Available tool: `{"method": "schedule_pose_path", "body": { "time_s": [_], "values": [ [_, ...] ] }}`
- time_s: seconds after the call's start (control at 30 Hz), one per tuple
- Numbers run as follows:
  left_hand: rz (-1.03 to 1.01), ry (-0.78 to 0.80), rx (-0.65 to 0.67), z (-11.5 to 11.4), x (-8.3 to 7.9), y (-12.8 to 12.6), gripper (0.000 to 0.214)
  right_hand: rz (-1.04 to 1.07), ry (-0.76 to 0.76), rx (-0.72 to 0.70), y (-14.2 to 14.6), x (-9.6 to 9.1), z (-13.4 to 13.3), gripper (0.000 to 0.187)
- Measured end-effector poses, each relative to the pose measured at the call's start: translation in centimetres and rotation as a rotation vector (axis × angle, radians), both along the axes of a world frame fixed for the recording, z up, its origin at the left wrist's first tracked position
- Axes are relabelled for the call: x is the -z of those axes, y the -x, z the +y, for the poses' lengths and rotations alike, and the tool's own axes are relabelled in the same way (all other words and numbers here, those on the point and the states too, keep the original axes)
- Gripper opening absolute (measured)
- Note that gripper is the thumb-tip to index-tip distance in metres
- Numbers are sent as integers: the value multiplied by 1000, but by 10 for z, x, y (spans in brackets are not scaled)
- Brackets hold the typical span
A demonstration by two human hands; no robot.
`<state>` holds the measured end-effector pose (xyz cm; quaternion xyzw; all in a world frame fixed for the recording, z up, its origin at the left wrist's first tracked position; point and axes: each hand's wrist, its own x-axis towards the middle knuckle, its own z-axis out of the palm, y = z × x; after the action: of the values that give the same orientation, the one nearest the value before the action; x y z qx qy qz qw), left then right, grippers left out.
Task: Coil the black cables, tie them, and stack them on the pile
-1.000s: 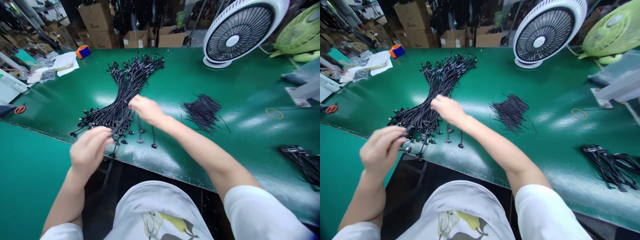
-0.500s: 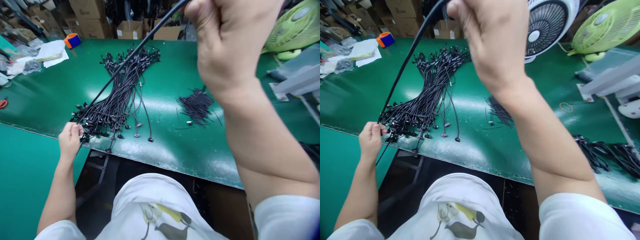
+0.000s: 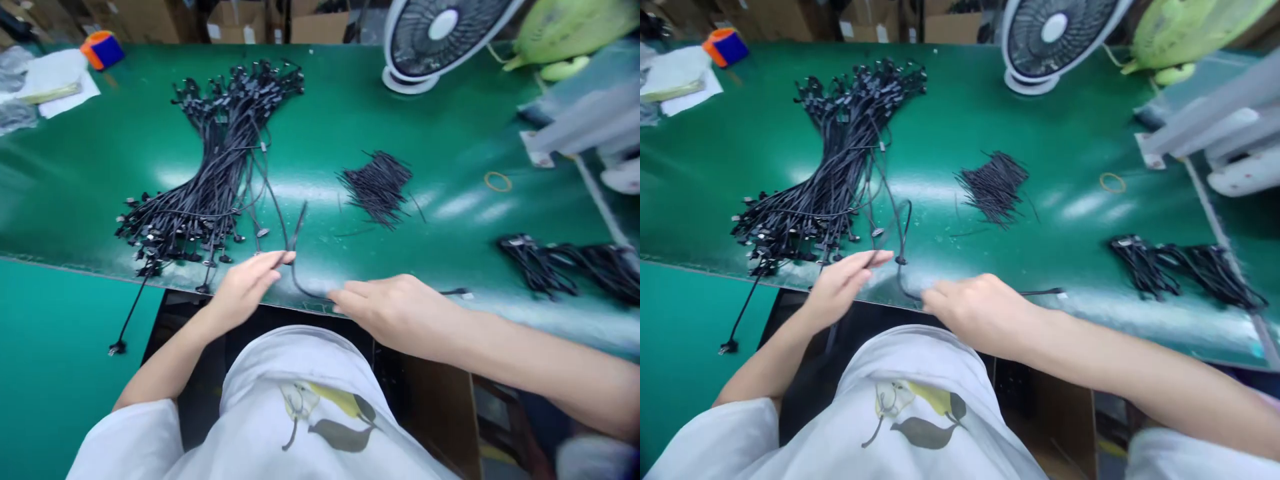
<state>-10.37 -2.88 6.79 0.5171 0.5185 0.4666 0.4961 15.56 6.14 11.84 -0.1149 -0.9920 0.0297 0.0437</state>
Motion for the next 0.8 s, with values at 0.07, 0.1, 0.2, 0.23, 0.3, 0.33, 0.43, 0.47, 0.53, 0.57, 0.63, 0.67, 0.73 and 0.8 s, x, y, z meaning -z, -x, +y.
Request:
{"method": "schedule_pose_path", "body": {
  "time_s": [0.07, 0.1, 0.2, 0.23, 0.3, 0.33, 0.43, 0.47, 0.53, 0.57, 0.63, 0.67, 0.73, 0.8],
  "values": [
    [-28, -5, 165, 11, 3, -30, 29, 57, 11, 96, 7, -3, -1, 24],
    [-114, 35, 232, 14, 6, -38, 28, 84, -10, 176, 6, -6, 7, 26],
    [-479, 224, 257, 19, 12, -43, 28, 91, 49, 324, -13, -8, 40, 32],
    [-577, 275, 228, 20, 13, -40, 27, 95, 91, 351, -22, -5, 50, 31],
    [-692, 367, 182, 22, 12, -32, 23, 120, 162, 404, -40, 7, 63, 28],
    [-736, 397, 156, 23, 11, -27, 22, 136, 190, 431, -48, 15, 67, 26],
    [-887, 415, 21, 25, 4, -13, 16, 179, 251, 486, -69, 38, 72, 26],
    [-940, 392, -50, 26, 1, -8, 15, 192, 264, 495, -75, 44, 73, 27],
    [-1017, 329, -204, 28, -4, 2, 17, 214, 274, 503, -84, 53, 75, 28],
    [-1031, 301, -272, 29, -6, 6, 20, 218, 260, 501, -87, 55, 74, 29],
    [-991, 263, -372, 33, -7, 11, 23, 184, 153, 493, -87, 56, 67, 30],
    [-935, 252, -407, 35, -6, 12, 22, 148, 74, 474, -84, 55, 60, 30],
    [-772, 217, -458, 42, 0, 8, 20, 64, -19, 363, -72, 52, 39, 27],
    [-602, 173, -485, 48, 10, -3, 24, -10, 66, 162, -53, 47, 12, 26]
  ]
}}
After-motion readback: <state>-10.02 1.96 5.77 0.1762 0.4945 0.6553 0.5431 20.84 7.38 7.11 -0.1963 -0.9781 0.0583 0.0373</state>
